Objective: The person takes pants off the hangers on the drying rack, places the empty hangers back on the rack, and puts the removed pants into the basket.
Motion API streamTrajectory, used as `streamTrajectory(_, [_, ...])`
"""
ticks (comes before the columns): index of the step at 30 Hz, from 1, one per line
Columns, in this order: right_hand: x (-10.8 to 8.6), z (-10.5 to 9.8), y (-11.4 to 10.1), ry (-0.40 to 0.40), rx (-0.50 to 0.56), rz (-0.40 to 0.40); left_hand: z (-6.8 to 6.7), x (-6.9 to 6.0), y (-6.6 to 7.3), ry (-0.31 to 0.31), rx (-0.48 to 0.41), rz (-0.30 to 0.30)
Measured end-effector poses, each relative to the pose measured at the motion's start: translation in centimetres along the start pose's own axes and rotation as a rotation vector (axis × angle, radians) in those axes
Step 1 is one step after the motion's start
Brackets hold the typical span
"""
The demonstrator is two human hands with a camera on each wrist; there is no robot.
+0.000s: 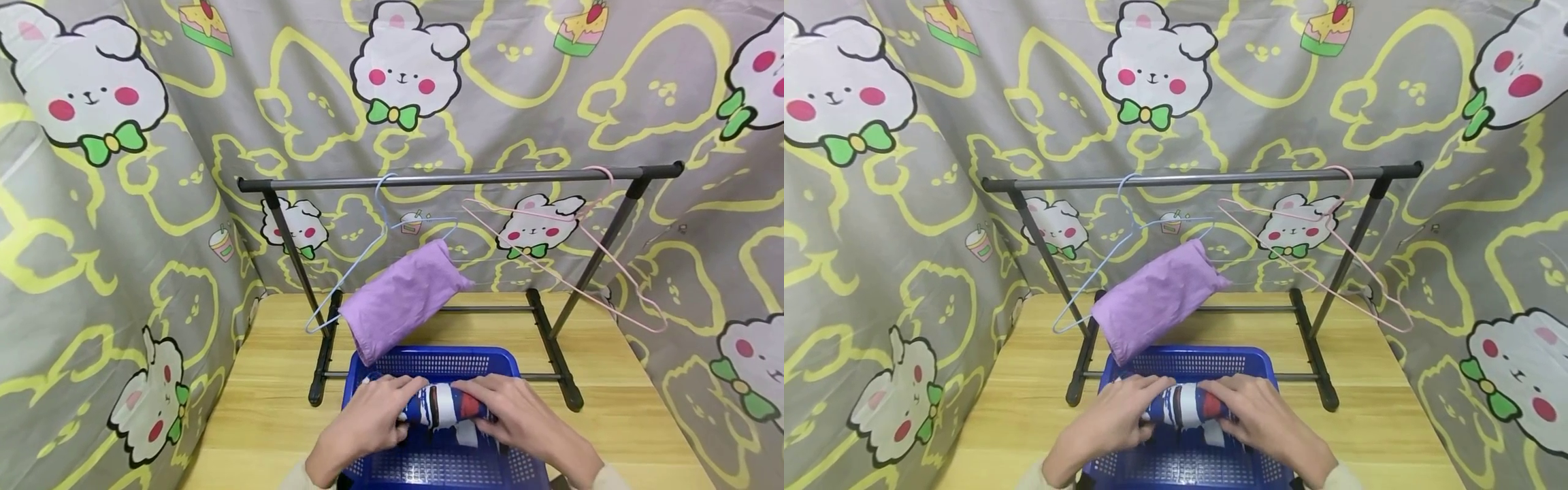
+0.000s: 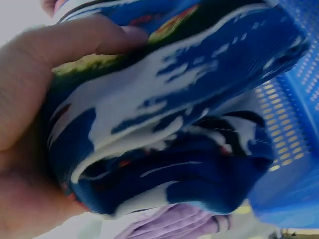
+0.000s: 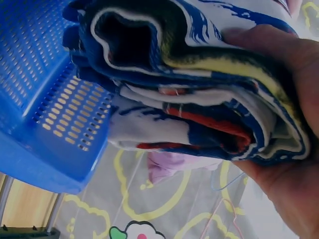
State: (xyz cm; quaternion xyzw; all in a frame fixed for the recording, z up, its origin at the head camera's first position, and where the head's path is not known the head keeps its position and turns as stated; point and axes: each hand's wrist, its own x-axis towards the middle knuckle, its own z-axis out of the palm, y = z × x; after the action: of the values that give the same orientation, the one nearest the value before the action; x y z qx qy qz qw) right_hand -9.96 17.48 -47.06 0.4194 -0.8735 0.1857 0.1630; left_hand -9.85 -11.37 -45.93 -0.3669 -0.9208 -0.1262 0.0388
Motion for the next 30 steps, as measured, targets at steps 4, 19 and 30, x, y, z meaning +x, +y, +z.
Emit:
streamTrajectory(4, [0.4,0.6,0.5,0.034,-0.026,0.055,0.8,1.0,-0.4,0.073,0.034,0.007])
streamTrajectory(19, [1.7,3.9,2.2,0.121,-0.129,0.05,3.9,2.6,-0.8,0.078,0.123,-0.134])
streamTrajectory(30, [1.3,7.2,3.0,0.067,-0.231,0.123,6.5,2.6,-0.6,0.038,0.077,-0.212])
